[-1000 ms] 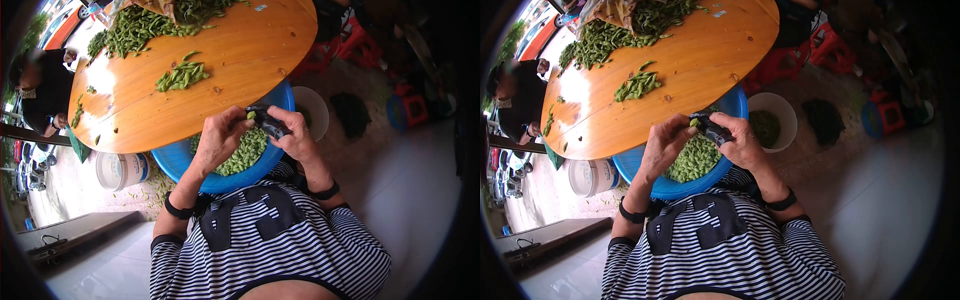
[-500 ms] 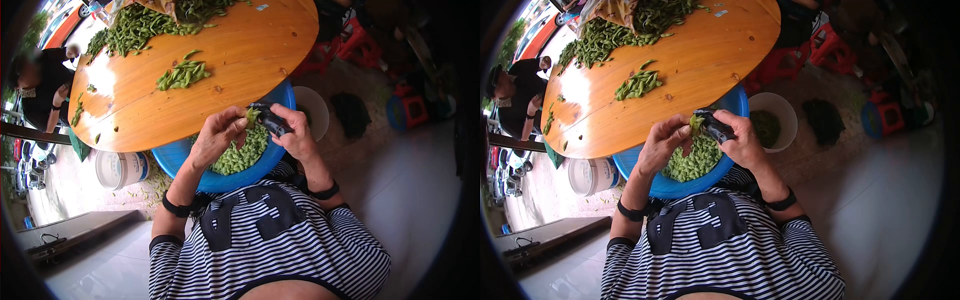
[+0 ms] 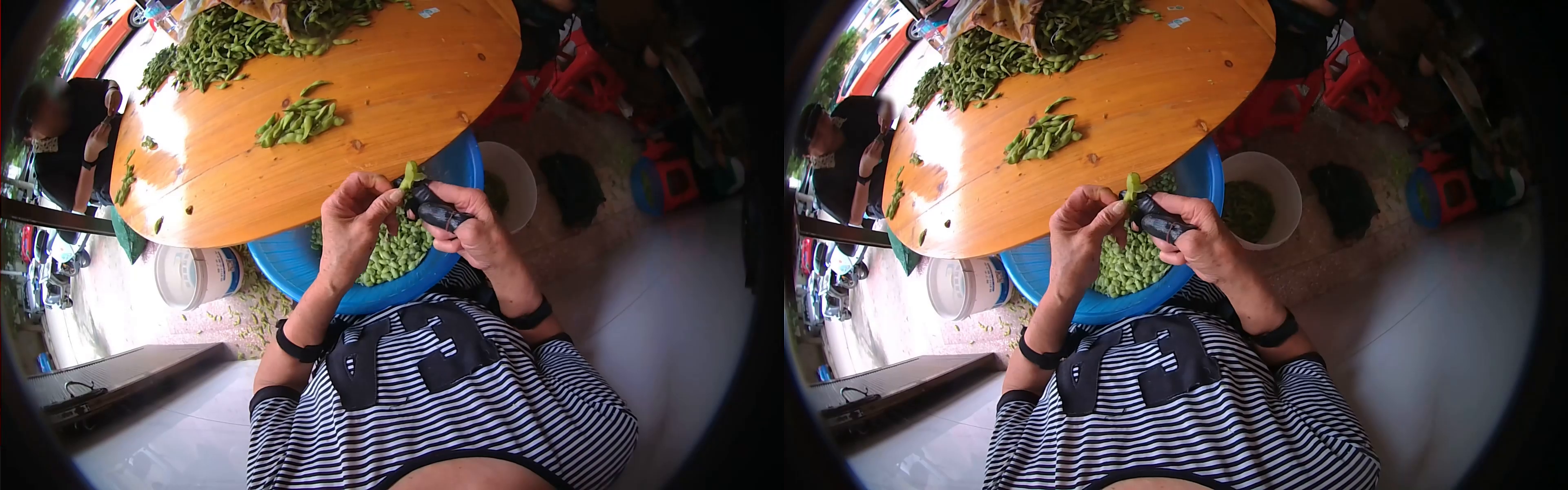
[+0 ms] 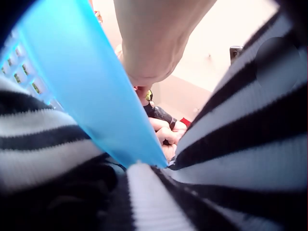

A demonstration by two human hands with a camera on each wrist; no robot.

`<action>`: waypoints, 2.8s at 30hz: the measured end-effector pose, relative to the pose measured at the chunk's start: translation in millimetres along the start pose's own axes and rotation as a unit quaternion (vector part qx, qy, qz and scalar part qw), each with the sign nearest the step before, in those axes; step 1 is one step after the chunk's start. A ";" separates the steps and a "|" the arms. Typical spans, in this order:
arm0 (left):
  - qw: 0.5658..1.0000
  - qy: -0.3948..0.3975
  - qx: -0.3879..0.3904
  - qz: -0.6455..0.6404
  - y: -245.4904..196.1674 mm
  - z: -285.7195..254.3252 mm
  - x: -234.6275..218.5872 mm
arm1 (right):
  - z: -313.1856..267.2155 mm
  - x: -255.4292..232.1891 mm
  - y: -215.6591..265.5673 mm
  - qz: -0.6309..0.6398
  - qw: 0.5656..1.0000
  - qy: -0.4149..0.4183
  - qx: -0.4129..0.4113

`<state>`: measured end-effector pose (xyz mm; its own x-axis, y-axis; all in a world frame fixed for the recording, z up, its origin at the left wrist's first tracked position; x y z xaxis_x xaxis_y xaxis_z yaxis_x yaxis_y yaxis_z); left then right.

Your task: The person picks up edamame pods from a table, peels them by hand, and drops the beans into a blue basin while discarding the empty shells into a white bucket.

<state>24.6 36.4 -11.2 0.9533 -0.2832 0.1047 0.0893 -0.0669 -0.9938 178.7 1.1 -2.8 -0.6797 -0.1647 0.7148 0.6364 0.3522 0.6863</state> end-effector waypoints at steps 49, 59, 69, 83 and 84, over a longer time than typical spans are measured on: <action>0.944 0.088 -0.138 -0.286 19.0 -0.1 8.2 | 3.9 -7.9 0.7 0.030 0.999 0.034 0.029; 0.988 0.051 0.037 0.144 6.3 -0.3 -4.7 | 3.8 7.4 7.8 -0.349 0.929 -0.018 -0.121; 0.968 0.233 -0.079 0.051 7.2 4.5 -19.3 | 6.2 -8.8 -0.2 -0.259 0.964 -0.027 -0.043; 0.992 0.040 -0.107 -0.050 10.8 -9.6 11.6 | -8.3 38.8 -5.3 -0.577 0.774 -0.068 -0.253; 0.989 0.030 -0.116 -0.083 13.8 -10.1 11.4 | -7.9 38.6 -5.7 -0.576 0.774 -0.068 -0.253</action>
<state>33.8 22.6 -23.4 0.9115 -0.3064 0.2742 0.1670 -0.3336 -0.9278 151.7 -14.6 21.9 -0.9128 0.0089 -0.4083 -0.3825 -0.3686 0.8473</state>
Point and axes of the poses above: each hand's wrist, its own z-axis towards the middle knuckle, its own x-axis out of the palm, y = z × x, the point moved 4 cm from there along z, towards the middle knuckle, and after that the axes turned 15 degrees about z, right-handed, at the moved point
